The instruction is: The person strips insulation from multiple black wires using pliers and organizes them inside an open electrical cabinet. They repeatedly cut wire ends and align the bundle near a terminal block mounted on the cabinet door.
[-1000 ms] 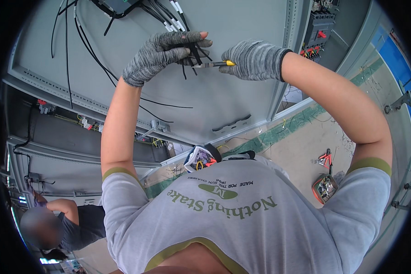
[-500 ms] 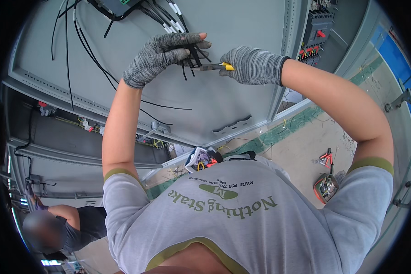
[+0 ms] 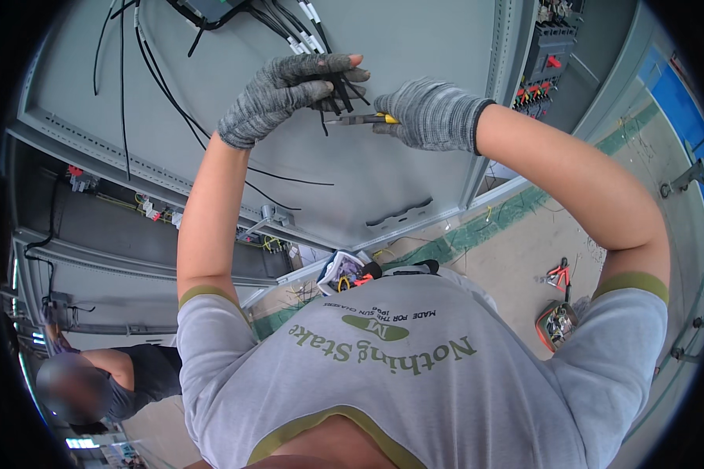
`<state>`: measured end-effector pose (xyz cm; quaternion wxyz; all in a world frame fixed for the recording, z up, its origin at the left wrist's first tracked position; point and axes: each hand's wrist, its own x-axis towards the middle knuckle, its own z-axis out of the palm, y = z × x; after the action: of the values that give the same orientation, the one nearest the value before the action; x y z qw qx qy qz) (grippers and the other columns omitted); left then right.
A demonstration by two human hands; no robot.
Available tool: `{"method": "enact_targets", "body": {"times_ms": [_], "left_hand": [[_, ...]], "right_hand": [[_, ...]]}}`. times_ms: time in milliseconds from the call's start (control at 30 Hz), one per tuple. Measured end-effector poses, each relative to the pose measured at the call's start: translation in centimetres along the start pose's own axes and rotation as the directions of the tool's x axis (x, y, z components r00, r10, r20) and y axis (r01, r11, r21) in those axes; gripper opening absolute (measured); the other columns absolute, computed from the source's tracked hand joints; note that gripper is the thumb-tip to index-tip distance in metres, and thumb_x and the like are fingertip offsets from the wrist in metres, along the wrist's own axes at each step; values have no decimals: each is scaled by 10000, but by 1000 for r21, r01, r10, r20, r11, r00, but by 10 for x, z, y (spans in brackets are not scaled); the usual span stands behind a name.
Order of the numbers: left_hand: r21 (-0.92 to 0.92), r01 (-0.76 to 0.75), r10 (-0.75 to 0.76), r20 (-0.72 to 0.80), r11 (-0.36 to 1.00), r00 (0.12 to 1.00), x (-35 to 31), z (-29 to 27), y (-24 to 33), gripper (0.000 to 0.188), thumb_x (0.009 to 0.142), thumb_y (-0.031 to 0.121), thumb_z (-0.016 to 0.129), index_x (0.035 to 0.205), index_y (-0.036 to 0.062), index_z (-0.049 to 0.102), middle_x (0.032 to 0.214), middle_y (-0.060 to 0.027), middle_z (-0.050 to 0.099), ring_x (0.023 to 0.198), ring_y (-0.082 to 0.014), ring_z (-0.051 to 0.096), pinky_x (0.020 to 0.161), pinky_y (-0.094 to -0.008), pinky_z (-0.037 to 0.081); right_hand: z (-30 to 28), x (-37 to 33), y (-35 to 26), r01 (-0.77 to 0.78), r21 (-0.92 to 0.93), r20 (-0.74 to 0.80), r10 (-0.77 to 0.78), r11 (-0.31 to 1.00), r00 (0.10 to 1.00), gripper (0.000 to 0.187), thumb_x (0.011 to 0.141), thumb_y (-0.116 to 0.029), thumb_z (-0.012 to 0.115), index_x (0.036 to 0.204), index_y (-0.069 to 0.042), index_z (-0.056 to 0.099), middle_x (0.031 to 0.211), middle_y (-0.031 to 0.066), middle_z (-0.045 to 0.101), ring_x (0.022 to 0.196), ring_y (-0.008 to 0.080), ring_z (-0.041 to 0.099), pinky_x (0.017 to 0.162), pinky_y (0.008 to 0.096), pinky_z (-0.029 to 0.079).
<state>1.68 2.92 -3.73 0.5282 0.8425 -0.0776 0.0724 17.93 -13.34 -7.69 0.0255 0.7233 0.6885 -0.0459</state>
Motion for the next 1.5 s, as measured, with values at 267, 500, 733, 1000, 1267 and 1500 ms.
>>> {"method": "enact_targets", "body": {"times_ms": [267,500,733,1000,1267,1500], "left_hand": [[33,3,-2,-19,999,1000,-1,0,-1,443,918,165,583,1340,43,530,1214,-129,642,1142,-229,608,1002,-354,473],[9,24,-23,-30,1000,999,0,1,0,439,914,158,584,1332,35,536,1204,-127,647,1140,-226,608,1007,-354,469],[42,4,-3,-26,999,1000,0,0,2,429,909,125,574,1326,30,541,1200,-131,649,1141,-227,608,1015,-348,459],[21,15,-14,-36,1000,999,-1,0,2,419,909,107,569,1321,32,548,1181,-132,657,1131,-224,612,1011,-343,461],[4,36,-36,-32,999,999,-1,-1,3,417,913,97,569,1325,32,544,1178,-134,658,1125,-224,616,996,-340,474],[-24,25,-26,-31,999,999,-3,-3,-1,412,917,93,563,1323,27,543,1182,-134,656,1123,-225,618,990,-339,477]], "right_hand": [[0,0,-3,-46,85,3,46,995,999,408,961,-425,507,1023,-37,616,834,168,656,814,325,652,780,420,522],[1,5,-1,-40,93,-6,41,995,999,399,962,-425,505,997,-41,607,802,167,649,802,327,651,779,416,518],[-1,5,-6,-60,119,-13,62,991,998,393,956,-416,518,1004,-37,610,815,160,658,805,328,651,769,417,516],[2,12,-5,-79,99,-3,79,992,997,428,959,-451,493,1006,-41,606,806,161,655,801,326,652,769,422,515],[-4,8,-10,-79,149,23,76,986,997,452,962,-454,475,1038,-45,653,841,149,686,819,322,669,771,426,534],[-7,8,-9,-52,14,62,51,999,997,515,960,-517,443,1046,-46,632,830,164,671,831,321,661,792,425,526]]}}
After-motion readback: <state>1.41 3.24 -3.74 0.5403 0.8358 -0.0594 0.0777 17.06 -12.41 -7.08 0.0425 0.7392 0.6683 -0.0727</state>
